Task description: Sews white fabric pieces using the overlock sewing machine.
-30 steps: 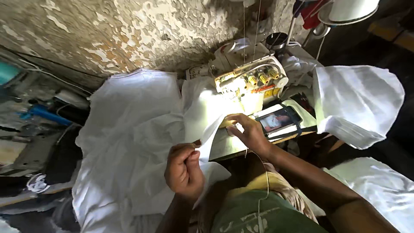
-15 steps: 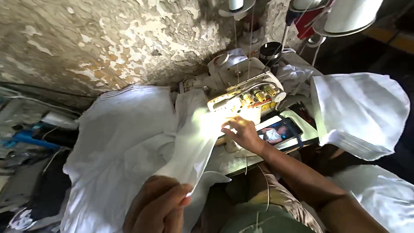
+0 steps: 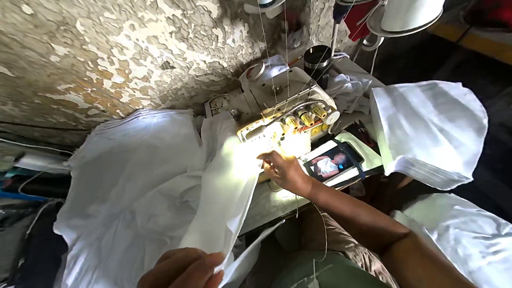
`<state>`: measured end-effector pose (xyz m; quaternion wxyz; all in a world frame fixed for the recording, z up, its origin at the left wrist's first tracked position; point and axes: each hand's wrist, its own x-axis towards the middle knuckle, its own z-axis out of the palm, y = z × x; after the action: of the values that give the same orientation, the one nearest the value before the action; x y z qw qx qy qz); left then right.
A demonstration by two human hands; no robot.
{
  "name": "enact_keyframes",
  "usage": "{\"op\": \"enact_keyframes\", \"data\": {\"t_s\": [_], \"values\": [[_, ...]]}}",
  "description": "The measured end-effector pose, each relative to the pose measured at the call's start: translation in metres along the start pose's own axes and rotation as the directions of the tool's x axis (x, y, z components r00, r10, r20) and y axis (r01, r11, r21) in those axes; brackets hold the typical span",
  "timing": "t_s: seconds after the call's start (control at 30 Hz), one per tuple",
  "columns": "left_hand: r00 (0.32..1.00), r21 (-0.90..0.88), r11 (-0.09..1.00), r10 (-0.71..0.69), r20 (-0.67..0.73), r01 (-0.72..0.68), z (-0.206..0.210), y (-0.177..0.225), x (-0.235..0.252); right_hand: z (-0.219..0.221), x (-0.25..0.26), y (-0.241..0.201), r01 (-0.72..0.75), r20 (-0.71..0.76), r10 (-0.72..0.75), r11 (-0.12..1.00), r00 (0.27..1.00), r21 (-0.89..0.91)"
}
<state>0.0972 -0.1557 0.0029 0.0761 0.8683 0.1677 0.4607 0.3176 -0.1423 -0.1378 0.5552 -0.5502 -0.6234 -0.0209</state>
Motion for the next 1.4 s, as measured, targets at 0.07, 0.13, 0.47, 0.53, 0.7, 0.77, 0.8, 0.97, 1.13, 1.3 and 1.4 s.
{"op": "enact_keyframes", "data": {"t_s": [0.07,0.13,0.47,0.53,0.7,0.77,0.8,0.97,1.13,1.3,1.4], "values": [[1.0,-0.003,1.0,-0.002,0.011,0.002,0.001,0.001,0.001,-0.007,-0.003,-0.002,-0.071,0.054,0.066,0.994,0.996,0.088],[1.0,-0.027,1.0,-0.012,0.029,0.012,0.002,0.001,0.003,-0.015,-0.009,0.003,-0.1,0.128,0.079,0.981,0.989,0.167],[0.999,-0.145,0.989,-0.01,0.034,0.015,0.034,-0.004,-0.001,-0.03,-0.047,0.028,-0.298,0.377,0.213,0.937,0.901,0.182],[0.999,-0.161,0.987,-0.017,0.044,0.024,0.037,-0.005,-0.002,-0.03,-0.046,0.027,-0.339,0.388,0.256,0.927,0.886,0.163],[0.999,-0.134,0.991,0.013,0.03,-0.009,0.051,-0.02,-0.007,-0.025,-0.042,0.029,-0.338,0.369,0.261,0.928,0.892,0.159],[0.999,-0.115,0.993,0.0,0.037,0.005,0.056,-0.029,-0.011,-0.024,-0.044,0.029,-0.335,0.362,0.257,0.927,0.896,0.169],[0.999,-0.114,0.993,-0.014,0.05,0.02,0.058,-0.033,-0.014,-0.024,-0.045,0.029,-0.329,0.354,0.256,0.93,0.9,0.164],[0.958,-0.168,0.972,-0.116,0.261,0.164,0.061,-0.025,-0.038,-0.02,-0.054,0.028,-0.188,0.263,0.167,0.98,0.95,0.058],[0.936,-0.067,0.989,-0.101,0.336,0.131,0.097,-0.015,-0.084,-0.005,-0.07,0.036,-0.039,0.097,0.048,0.995,0.994,-0.088],[0.951,0.068,0.995,-0.085,0.297,0.068,0.123,-0.024,-0.093,0.011,-0.088,-0.011,-0.672,0.047,0.671,0.733,0.74,0.107],[0.959,0.12,0.991,-0.086,0.271,0.055,0.129,-0.029,-0.088,0.014,-0.107,-0.034,-0.72,0.248,0.685,0.689,0.685,0.084]]}}
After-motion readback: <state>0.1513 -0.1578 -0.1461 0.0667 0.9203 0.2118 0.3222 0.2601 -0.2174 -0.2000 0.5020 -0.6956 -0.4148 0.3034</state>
